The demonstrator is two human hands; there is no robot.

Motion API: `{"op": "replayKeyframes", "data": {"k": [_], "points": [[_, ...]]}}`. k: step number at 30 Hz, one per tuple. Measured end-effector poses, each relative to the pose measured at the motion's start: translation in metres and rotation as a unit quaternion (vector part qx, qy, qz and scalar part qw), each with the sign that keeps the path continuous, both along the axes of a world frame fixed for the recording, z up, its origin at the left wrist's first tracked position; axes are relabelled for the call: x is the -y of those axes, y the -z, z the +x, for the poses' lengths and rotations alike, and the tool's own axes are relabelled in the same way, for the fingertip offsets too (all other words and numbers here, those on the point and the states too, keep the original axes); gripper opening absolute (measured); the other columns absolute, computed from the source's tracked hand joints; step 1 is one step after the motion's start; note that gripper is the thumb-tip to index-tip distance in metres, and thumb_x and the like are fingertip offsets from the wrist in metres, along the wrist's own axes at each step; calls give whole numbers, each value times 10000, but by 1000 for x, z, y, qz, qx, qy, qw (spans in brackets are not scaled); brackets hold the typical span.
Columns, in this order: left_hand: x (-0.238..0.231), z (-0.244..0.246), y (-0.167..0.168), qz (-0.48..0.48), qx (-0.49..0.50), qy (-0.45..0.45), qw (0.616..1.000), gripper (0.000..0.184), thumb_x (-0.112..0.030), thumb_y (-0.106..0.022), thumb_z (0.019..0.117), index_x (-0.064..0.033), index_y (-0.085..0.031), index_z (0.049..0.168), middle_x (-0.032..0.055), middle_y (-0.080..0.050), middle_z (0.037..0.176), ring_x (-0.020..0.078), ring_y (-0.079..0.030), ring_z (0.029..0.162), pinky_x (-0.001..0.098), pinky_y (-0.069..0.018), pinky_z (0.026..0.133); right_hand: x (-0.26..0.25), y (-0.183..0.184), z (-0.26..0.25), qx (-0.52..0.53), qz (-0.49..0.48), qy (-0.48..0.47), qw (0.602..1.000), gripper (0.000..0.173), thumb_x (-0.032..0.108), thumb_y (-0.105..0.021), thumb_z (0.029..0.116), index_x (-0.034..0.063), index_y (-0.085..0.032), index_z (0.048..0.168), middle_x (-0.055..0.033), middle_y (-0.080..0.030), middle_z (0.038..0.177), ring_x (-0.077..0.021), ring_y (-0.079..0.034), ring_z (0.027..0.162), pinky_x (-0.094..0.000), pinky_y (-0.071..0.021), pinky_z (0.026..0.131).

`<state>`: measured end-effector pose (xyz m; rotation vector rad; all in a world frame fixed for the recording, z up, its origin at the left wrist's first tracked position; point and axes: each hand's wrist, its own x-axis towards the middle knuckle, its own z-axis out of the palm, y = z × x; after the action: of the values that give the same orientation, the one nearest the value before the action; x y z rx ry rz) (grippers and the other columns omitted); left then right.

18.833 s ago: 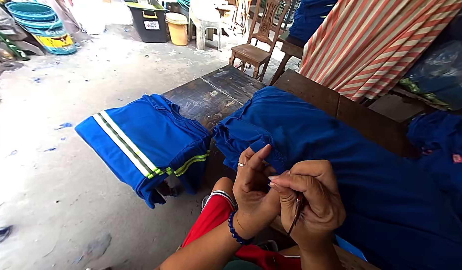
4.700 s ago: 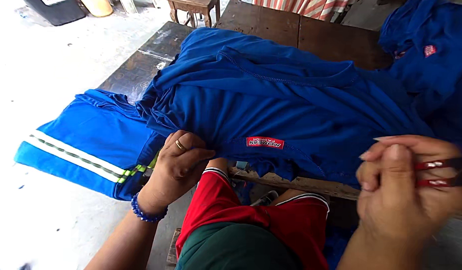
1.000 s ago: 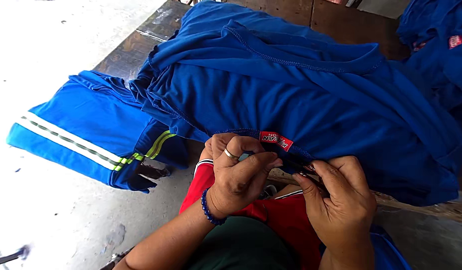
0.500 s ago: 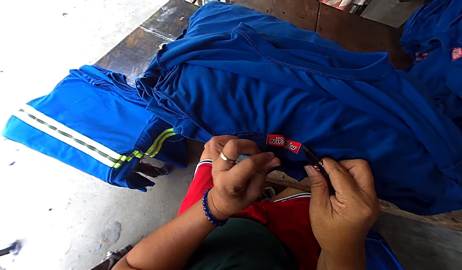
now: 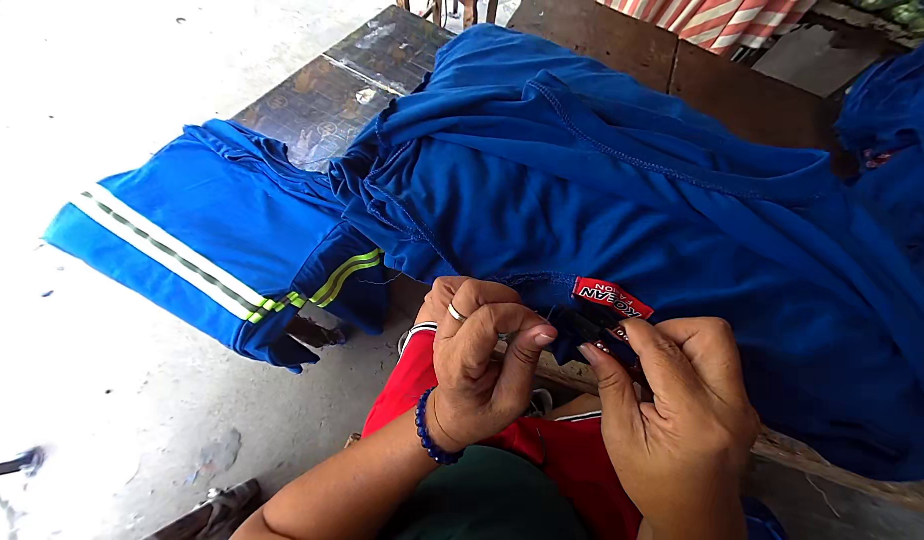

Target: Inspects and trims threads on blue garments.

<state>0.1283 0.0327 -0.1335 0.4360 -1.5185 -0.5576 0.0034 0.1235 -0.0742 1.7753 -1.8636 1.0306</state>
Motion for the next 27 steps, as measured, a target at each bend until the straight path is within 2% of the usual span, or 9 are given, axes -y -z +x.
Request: {"op": "replayKeyframes", "data": {"k": [10, 12, 14, 18, 21, 24, 27], "points": [[1, -2, 8, -21, 19, 14, 999, 145, -221, -570, 1034, -150, -602, 912, -39, -542, 957, 33, -503, 995, 243, -341, 971, 5, -3, 4, 26, 2, 14, 1000, 259, 206, -622, 1020, -22, -743, 995, -82, -551, 868, -60, -529, 745, -142, -399, 617], [2, -2, 12, -1, 7, 15, 1000, 94, -258, -596, 1001, -177, -593, 953, -53, -549, 1034, 36, -513, 1052, 236, -385, 976, 2, -2, -4, 84, -6, -9, 996, 259, 190, -631, 1014, -44, -739, 1006, -73, -563, 897, -13, -535, 791, -95, -422, 676], [3, -4, 15, 7, 16, -3, 1000, 180, -339, -625, 960, -203, -571, 1064, -64, -548, 1110, 44, -511, 1108, 268, -377, 996, -1, 2, -16, 165, -31, -49, 985, 241, 152, -646, 999, -80, -709, 1020, -45, -564, 934, 36, -538, 835, -63, -454, 740], [7, -13, 15, -5, 75, -85, 994, 320, -434, -767, 889, -137, -730, 1003, -18, -561, 990, 97, -481, 1031, 327, -299, 999, -5, 6, -28, 286, -69, -76, 953, 173, 137, -637, 989, -31, -677, 1000, 46, -563, 912, 67, -517, 744, -68, -435, 627], [11, -23, 20, -20, 99, -141, 985, 252, -345, -828, 855, -123, -793, 966, 19, -581, 906, 149, -491, 978, 382, -283, 966, -7, 6, -30, 313, -68, -81, 944, 154, 142, -629, 994, -5, -674, 997, 62, -556, 899, 65, -501, 686, -74, -421, 573], [13, -27, 22, -23, 87, -150, 985, 62, -173, -794, 877, -130, -813, 916, 14, -600, 841, 155, -508, 944, 398, -289, 929, -8, 8, -30, 312, -68, -85, 944, 156, 131, -634, 988, -20, -672, 1002, 50, -557, 914, 63, -501, 690, -73, -426, 573], [14, -24, 23, -21, 70, -128, 989, 40, -130, -761, 889, -122, -796, 873, 4, -614, 833, 144, -511, 952, 397, -287, 936, -8, 8, -29, 307, -66, -88, 945, 171, 137, -645, 982, -29, -678, 1008, 40, -558, 941, 66, -514, 726, -66, -435, 595]]}}
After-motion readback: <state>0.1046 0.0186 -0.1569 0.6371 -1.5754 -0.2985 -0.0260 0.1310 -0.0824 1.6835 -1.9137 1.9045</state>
